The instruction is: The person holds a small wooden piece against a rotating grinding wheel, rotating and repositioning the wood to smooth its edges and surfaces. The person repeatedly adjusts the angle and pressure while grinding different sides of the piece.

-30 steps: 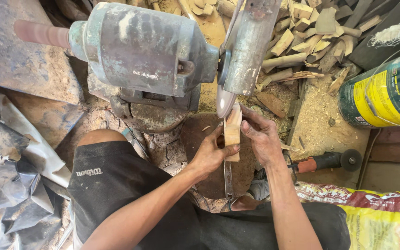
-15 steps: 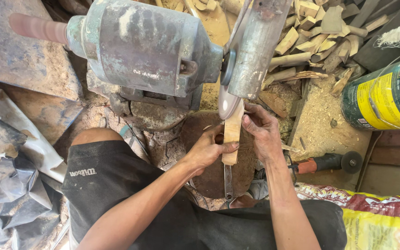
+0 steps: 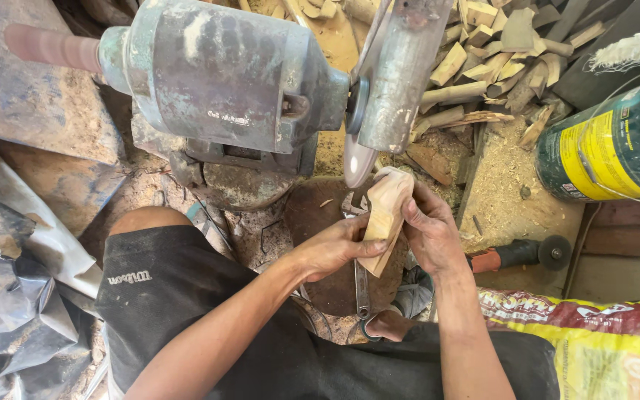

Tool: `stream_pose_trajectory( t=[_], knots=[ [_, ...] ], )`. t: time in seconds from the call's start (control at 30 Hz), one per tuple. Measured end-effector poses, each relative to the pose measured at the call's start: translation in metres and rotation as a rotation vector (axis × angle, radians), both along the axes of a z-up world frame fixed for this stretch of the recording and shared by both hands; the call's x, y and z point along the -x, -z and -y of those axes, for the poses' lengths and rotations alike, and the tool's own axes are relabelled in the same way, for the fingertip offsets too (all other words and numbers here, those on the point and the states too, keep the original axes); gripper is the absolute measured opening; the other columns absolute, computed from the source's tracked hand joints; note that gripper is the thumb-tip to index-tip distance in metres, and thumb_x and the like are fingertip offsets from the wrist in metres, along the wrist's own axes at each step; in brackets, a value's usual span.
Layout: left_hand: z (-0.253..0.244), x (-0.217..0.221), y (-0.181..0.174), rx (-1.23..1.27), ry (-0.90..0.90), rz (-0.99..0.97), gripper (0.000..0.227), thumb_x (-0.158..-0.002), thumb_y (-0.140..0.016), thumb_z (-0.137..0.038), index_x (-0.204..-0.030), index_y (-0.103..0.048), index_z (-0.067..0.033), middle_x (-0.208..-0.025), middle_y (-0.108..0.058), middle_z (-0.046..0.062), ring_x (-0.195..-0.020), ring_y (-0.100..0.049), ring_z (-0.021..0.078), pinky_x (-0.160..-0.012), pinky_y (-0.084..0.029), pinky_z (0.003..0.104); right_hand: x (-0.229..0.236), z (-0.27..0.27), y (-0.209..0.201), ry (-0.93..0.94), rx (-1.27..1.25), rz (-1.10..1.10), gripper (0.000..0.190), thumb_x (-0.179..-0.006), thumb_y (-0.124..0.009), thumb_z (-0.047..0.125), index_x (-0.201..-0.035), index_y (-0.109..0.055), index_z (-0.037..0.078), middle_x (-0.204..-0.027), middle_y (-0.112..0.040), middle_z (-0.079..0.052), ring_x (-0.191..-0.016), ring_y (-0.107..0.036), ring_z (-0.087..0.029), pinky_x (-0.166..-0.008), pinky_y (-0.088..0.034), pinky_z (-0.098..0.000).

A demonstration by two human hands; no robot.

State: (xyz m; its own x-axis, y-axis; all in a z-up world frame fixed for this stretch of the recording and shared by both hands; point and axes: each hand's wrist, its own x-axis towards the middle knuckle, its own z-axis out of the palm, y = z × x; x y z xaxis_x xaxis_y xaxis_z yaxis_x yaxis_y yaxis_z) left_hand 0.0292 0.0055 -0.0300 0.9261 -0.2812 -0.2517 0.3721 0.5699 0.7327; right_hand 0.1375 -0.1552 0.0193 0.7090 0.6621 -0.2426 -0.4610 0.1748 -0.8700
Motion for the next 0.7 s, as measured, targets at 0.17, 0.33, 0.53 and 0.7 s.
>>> stream_pose_trajectory(
  t=[0.17,0.33,0.53,0.7],
  knots=[
    [0.014,0.006,-0.021,-0.526,-0.133,0.079,0.063,-0.088,-0.076,-0.031,-0.137,-0.054,0.0024,-0.103,-0.072,0.015,-0.095,-0.070,0.0219,-0.086,-0.055,0.036,-0.001,0.009,0.005,-0.028,0.023,0.092,0.062,-0.090,-0.078,0.026,-0.141,-0.056,-0.002,-0.132,-0.066,-0.009,-0.124,-0.060,-0.022,-0.111,-0.045,-0.0380],
    [0.023,-0.002,-0.031,-0.703,-0.166,0.045,0.051,-0.089,-0.072,-0.036,-0.114,-0.061,0.0074,-0.085,-0.074,0.014,-0.079,-0.073,0.0210,-0.077,-0.058,0.037,-0.012,0.006,0.002,-0.072,0.097,0.159,0.060,-0.090,-0.077,0.025,-0.139,-0.059,-0.004,-0.125,-0.069,-0.011,-0.116,-0.063,-0.019,-0.103,-0.048,-0.0332],
    [0.041,-0.022,-0.020,-0.400,-0.263,0.105,0.042,-0.094,-0.069,-0.031,-0.111,-0.065,0.0071,-0.096,-0.072,0.012,-0.087,-0.069,0.0187,-0.081,-0.056,0.033,-0.036,-0.016,-0.012,-0.112,0.214,0.231,0.052,-0.091,-0.076,0.021,-0.133,-0.064,-0.007,-0.117,-0.072,-0.013,-0.105,-0.067,-0.018,-0.091,-0.054,-0.0311],
    [0.055,-0.040,-0.009,-0.079,-0.319,0.087,0.039,-0.099,-0.067,-0.029,-0.115,-0.065,0.0069,-0.100,-0.071,0.012,-0.090,-0.067,0.0164,-0.080,-0.057,0.032,-0.053,-0.029,-0.029,-0.177,0.334,0.359,0.048,-0.088,-0.076,0.020,-0.128,-0.068,-0.006,-0.112,-0.075,-0.011,-0.099,-0.068,-0.015,-0.086,-0.055,-0.0292]
  ],
)
